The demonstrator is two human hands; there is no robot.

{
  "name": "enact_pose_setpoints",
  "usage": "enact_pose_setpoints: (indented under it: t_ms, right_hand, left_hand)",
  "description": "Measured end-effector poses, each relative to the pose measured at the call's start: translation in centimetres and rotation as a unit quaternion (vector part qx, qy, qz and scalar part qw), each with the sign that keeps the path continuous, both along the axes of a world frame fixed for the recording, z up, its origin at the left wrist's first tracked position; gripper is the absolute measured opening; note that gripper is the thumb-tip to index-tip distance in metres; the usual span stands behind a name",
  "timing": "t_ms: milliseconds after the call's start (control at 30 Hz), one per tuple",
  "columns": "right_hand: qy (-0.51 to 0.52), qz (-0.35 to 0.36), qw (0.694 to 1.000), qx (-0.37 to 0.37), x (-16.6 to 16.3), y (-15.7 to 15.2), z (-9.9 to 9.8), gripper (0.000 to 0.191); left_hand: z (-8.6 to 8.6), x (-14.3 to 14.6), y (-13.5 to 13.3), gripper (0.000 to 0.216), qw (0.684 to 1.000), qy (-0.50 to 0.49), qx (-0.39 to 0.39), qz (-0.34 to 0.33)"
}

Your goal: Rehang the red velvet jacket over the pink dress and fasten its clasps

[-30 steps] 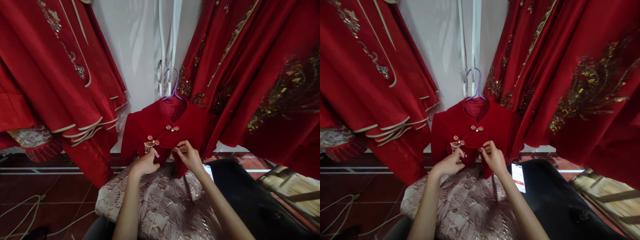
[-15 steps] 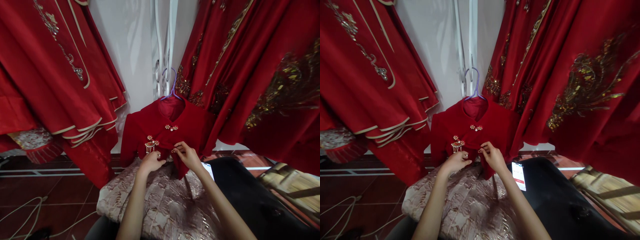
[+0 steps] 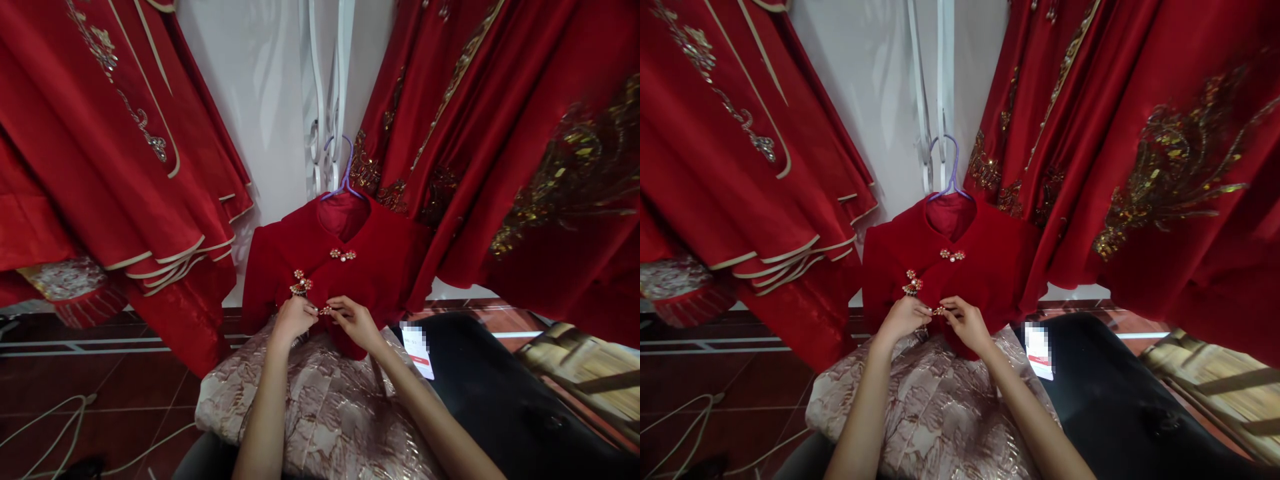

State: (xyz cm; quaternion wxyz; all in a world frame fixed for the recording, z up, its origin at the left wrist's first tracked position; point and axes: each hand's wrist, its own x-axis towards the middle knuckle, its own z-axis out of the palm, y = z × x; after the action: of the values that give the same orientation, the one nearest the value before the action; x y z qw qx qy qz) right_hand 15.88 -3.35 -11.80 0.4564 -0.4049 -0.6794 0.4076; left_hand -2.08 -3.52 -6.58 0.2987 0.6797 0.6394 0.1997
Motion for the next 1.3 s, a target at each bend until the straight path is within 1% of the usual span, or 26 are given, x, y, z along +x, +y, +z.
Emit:
enact_pose_setpoints:
  t_ms: [133, 233, 300, 367, 467, 567, 667, 800, 900, 967, 1067, 1133, 1167, 1233, 1300]
  right_hand:
    - [0.028, -0.019, 0.999, 0.008, -0.7, -0.2, -0.2, 0.023]
    - [0.031, -0.037, 0.999, 0.006, -1.2, -0.4, -0.2, 0.022]
    - [0.030, -0.047, 0.998, 0.012, -1.5, -0.6, -0.3, 0.021]
    - [0.026, -0.059, 0.998, 0.023, -1.7, -0.7, -0.5, 0.020]
    - [0.020, -0.081, 0.996, 0.037, -2.0, -0.9, -0.8, 0.019]
    - [0.011, -0.097, 0.994, 0.045, -2.1, -1.1, -1.0, 0.019]
    - [0.007, -0.106, 0.993, 0.051, -2.4, -1.4, -1.0, 0.018]
    - [0.002, -0.103, 0.993, 0.054, -2.6, -1.5, -0.9, 0.018]
    - [-0.026, -0.075, 0.996, 0.048, -2.0, -1.2, -0.1, 0.020]
    - [-0.053, -0.078, 0.994, 0.049, -1.1, -1.1, 1.3, 0.020]
    - [-0.063, -0.121, 0.989, 0.055, 0.5, -1.4, 4.1, 0.019]
    - [-0.048, -0.136, 0.988, 0.049, 1.2, -1.8, 5.6, 0.018]
    - [-0.045, -0.135, 0.989, 0.043, 1.4, -1.9, 6.0, 0.018]
    - [-0.056, -0.120, 0.991, 0.029, 1.4, -1.8, 5.9, 0.016]
    - [-0.078, -0.100, 0.992, 0.018, 0.9, -1.4, 4.5, 0.017]
  left_hand:
    - [0.7, 0.4, -0.3, 0.011, 1.000, 0.013, 0.003, -0.004]
    - [1.1, 0.6, -0.5, 0.019, 0.999, 0.038, 0.011, 0.002]
    - [1.0, 0.8, -0.4, 0.021, 0.998, 0.058, 0.017, 0.016]
    - [0.8, 0.9, -0.3, 0.019, 0.997, 0.074, 0.022, 0.027]
    - [0.5, 1.0, -0.2, 0.017, 0.995, 0.089, 0.027, 0.022]
    - [0.7, 0.9, -0.2, 0.017, 0.994, 0.103, 0.026, 0.021]
    - [0.7, 0.5, 0.0, 0.013, 0.995, 0.096, 0.018, 0.028]
    - [0.0, -0.4, 0.3, 0.010, 0.998, 0.051, 0.009, 0.029]
    - [-0.2, -1.1, 0.1, 0.014, 1.000, -0.024, 0.002, 0.015]
    - [0.4, -1.6, -0.3, 0.018, 0.998, -0.054, -0.002, 0.015]
    - [1.6, -2.2, -1.1, 0.018, 0.998, -0.046, 0.029, 0.021]
    - [2.1, -2.4, -1.4, 0.015, 0.998, -0.031, 0.051, -0.002]
    - [2.1, -2.4, -1.5, 0.013, 0.998, -0.019, 0.058, -0.018]
    - [1.9, -2.1, -1.3, 0.010, 0.997, 0.025, 0.068, -0.040]
    - [1.3, -1.5, -0.9, 0.008, 0.993, 0.083, 0.076, -0.033]
